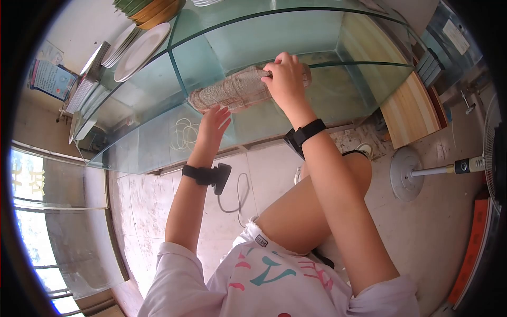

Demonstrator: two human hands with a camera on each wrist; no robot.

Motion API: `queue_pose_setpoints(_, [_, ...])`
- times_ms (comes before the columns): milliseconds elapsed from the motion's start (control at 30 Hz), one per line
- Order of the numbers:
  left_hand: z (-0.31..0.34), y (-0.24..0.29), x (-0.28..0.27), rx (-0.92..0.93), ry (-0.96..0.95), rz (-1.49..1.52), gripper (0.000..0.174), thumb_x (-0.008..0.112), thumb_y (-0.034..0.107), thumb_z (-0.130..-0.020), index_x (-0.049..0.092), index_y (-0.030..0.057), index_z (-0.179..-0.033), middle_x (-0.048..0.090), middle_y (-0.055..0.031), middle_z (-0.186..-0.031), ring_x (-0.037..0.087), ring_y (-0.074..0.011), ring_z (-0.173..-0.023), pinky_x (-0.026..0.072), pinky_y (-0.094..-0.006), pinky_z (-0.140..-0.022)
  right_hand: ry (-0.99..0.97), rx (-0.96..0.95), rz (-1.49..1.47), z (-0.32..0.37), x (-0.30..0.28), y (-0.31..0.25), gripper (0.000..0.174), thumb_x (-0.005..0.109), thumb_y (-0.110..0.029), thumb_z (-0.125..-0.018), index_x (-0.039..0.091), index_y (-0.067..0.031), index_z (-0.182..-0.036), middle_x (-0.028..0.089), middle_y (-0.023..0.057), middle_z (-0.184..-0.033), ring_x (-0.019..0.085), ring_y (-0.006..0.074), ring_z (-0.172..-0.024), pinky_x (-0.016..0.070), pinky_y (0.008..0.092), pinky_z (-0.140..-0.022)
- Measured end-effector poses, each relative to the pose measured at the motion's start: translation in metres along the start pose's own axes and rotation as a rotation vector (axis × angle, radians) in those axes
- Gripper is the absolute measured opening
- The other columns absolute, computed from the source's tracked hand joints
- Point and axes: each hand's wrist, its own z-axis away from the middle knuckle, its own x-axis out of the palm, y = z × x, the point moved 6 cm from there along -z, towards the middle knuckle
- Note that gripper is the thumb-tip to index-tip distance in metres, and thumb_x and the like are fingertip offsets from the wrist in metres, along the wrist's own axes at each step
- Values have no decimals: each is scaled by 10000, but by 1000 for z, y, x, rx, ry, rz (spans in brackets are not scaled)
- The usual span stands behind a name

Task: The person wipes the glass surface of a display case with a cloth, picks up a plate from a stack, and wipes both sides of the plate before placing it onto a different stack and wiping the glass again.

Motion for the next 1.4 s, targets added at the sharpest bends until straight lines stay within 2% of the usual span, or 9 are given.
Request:
queue_pose_setpoints(100, [-38, -48, -4, -932, -284, 1792, 475, 494, 275, -920, 405, -28, -1276, 460, -183, -1288, 405, -269, -1238, 307, -420, -1059, -205, 297, -176, 11, 13, 6, 175, 678, -118, -742, 653, -78, -912, 590, 116, -960, 536, 312, -983, 439, 417, -796])
queue_pose_setpoints(333, [-8, 36, 36, -312, -310, 1001, 783, 484, 326, -899, 50, -146, -1348, 109, -313, -1419, 131, -374, -1351, 155, -447, -1126, -175, 702, -471, 44, 42, 33, 424, 659, -147, -741, 493, -34, -1114, 488, 176, -1148, 483, 292, -1116, 430, 351, -891])
queue_pose_setpoints(400, [-11, 37, 36, -324, -263, 938, 808, 542, 309, -876, 64, -136, -1351, 183, -313, -1398, 219, -358, -1323, 234, -432, -1095, -99, 1244, -1539, 52, 53, 31, 642, 680, -202, -764, 345, 29, -1262, 393, 255, -1217, 422, 298, -1171, 373, 382, -995])
queue_pose_setpoints(533, [2, 58, 53, -94, -195, 471, 706, 511, 361, -881, 206, -59, -1359, 242, -259, -1419, 196, -379, -1347, 106, -471, -1125, 106, 1596, -1719, 56, 47, 31, 990, 723, -301, -761, 49, -56, -1443, 122, 338, -1403, 163, 416, -1345, 167, 471, -1119])
queue_pose_setpoints(667, [2, 67, 54, 164, -99, -457, 745, 629, 199, -837, 171, -13, -1384, 392, -264, -1325, 434, -354, -1213, 365, -479, -1015, -109, 1306, -1691, 44, 58, 34, 1064, 678, -542, -752, 24, -94, -1461, 65, 220, -1498, 100, 439, -1370, 105, 600, -1082])
queue_pose_setpoints(900, [-26, 26, 43, 66, -154, -132, 823, 638, 140, -832, 64, 29, -1411, 416, -329, -1254, 518, -370, -1112, 473, -474, -895, 57, 1271, -1891, 37, 64, 38, 1076, 558, -674, -763, -11, -90, -1465, 31, 169, -1523, 78, 418, -1382, 68, 625, -1076])
queue_pose_setpoints(1067, [-39, -4, 42, -382, -24, 639, 974, 564, 509, -840, 8, -60, -1401, 218, -322, -1411, 222, -462, -1307, 161, -557, -1082, 327, 1753, -2121, 64, 72, 52, 1025, 251, -759, -808, -141, -53, -1440, -95, 192, -1517, -29, 395, -1396, 62, 618, -1085])
queue_pose_setpoints(1167, [-30, 6, 51, -199, -134, 555, 1046, 524, 636, -802, 48, -80, -1398, 141, -285, -1463, 105, -452, -1346, 54, -552, -1095, 409, 1851, -1932, 74, 86, 60, 993, 184, -737, -825, -128, -18, -1434, -89, 209, -1512, -24, 394, -1397, 67, 618, -1086])
queue_pose_setpoints(1400, [-69, -41, 31, -256, -217, 820, 1017, 520, 654, -809, 94, -44, -1415, 151, -245, -1477, 157, -401, -1350, 98, -533, -1099, 369, 1643, -2031, 95, 104, 71, 880, 156, -689, -864, -84, -85, -1457, -20, 202, -1517, 7, 399, -1396, 99, 627, -1081])
